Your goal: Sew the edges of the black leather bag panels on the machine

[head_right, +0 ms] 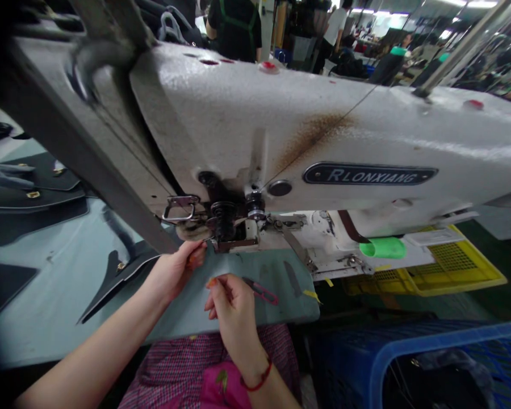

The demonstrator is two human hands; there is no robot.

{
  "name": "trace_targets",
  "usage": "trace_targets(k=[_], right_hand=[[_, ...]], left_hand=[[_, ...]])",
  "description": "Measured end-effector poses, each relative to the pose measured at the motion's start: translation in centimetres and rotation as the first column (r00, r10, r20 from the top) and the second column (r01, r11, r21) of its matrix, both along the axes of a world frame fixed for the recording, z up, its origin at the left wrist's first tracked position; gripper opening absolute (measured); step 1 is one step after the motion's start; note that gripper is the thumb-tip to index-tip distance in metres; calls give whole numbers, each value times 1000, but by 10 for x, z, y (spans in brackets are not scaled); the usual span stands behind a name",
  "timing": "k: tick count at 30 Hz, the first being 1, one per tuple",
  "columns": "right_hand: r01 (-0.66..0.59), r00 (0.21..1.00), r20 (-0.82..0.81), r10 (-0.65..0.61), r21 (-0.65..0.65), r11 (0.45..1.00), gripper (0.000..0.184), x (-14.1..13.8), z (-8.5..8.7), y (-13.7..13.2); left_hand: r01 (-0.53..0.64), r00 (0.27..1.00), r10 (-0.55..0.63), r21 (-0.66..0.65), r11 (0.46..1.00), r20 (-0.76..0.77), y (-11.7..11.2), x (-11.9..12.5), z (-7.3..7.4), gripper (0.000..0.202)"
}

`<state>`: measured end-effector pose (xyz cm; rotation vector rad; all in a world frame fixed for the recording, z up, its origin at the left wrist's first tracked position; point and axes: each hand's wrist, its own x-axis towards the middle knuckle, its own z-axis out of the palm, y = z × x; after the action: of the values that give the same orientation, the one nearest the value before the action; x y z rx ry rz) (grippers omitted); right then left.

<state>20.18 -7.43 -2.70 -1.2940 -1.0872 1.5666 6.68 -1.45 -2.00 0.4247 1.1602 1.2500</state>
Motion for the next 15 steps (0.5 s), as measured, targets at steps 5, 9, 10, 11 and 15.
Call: trace_targets(k=[5,9,10,11,15], right_hand=[[-3,1000,-1,3,8,1000,32,3,-2,-1],[26,999,37,-28,52,998,35,3,-7,0],[45,997,62,-50,73,996,35,3,-8,0],[69,993,91,-78,98,993,34,3,-8,1],[185,960,172,-221,203,962,27,4,-5,5]], left_hand=[[-188,982,189,-60,980,11,-11,26,12,34],[-313,928,228,-286,906,-295,-19,48,15,46],[-323,913,205,-319,891,-352,-19,52,14,50],[-329,905,201,-319,889,-374,-19,56,12,53],[-375,917,351,-112,920,-193,-26,68,5,48]])
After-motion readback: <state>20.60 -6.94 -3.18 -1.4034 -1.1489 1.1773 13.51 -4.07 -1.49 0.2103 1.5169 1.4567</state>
